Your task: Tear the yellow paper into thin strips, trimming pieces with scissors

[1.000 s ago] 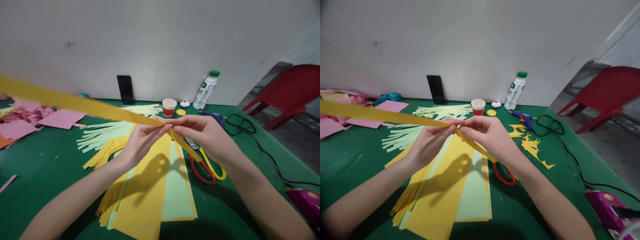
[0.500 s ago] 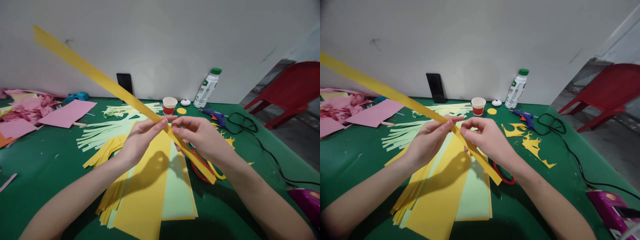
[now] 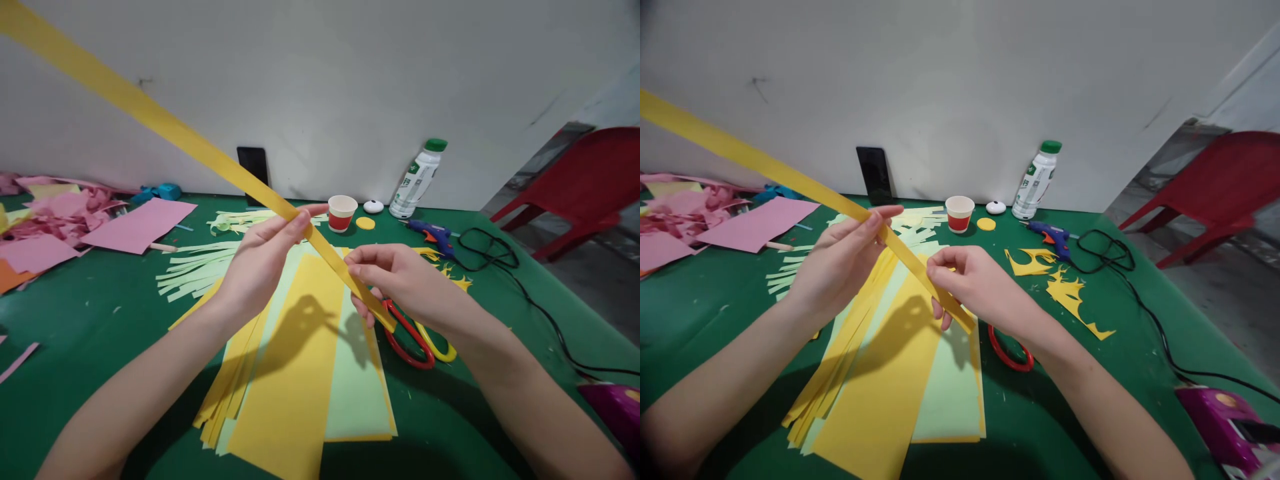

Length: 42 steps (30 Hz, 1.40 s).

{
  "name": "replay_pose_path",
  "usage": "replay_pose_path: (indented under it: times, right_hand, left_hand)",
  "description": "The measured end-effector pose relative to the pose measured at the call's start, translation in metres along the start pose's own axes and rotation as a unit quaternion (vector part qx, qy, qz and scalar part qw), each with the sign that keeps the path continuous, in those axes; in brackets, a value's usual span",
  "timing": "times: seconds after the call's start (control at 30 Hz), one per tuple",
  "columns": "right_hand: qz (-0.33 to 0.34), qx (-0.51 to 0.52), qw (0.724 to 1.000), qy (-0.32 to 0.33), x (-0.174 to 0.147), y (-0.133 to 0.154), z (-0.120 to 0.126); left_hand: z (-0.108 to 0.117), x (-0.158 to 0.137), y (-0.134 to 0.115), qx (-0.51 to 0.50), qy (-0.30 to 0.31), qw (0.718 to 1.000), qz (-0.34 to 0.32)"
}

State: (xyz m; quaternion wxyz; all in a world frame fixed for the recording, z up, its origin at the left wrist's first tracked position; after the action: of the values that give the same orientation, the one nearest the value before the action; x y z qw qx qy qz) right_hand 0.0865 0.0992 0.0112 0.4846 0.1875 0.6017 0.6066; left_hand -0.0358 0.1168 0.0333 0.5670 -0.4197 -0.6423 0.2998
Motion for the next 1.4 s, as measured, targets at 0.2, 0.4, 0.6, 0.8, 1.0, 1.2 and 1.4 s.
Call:
replay_pose_path:
  times: [0.2,0.4,0.6,0.8,1.0,1.2,1.4]
  right_hand:
    - [-0.008,-0.002,1.0,-0.006,-0.001,-0.002,0.005]
    - [-0.01,0.019,1.0,-0.011,-0.001,-0.002,0.014]
    - [-0.026,-0.007,1.0,-0.014,-0.008,-0.002,0.023]
    - [-0.041,-0.056,0.997,-0.035,-0.013,-0.005,0.039]
    - [0.115,-0.059,0.971,-0.202,-0.014,0.022,0.049]
    - [0.211,-0.089,0.933,-0.277,-0.021,0.034,0.035]
    - [0.119,-0.058,0.978,-0.16,-0.01,0.022,0.017]
  left_hand:
    - [0.015,0.009,-0.008,0.013,-0.044,0.998,-0.034]
    - [0.019,0.012,-0.01,-0.013,-0.042,0.998,-0.045]
    - [0.033,0.018,-0.02,-0.025,-0.079,0.996,-0.042]
    - [0.067,0.029,-0.033,-0.1,-0.172,0.977,-0.081]
    - [0.047,0.026,-0.017,-0.098,-0.123,0.986,-0.052]
    - [0.002,0.004,-0.002,-0.012,-0.005,1.0,-0.007]
    - [-0.021,-0.013,0.009,0.018,0.079,0.996,0.029]
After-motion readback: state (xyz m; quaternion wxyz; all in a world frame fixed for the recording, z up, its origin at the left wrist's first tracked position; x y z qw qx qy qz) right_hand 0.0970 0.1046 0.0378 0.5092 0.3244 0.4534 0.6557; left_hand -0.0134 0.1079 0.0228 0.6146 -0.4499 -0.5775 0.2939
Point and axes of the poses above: each hand's wrist, its own x-axis towards the middle knuckle, its own z-axis out of the back of the hand, y = z × x, the point moved 9 cm from there along x, towards the middle knuckle, and after that the axes turned 13 degrees about -z, right-handed, at the moved point
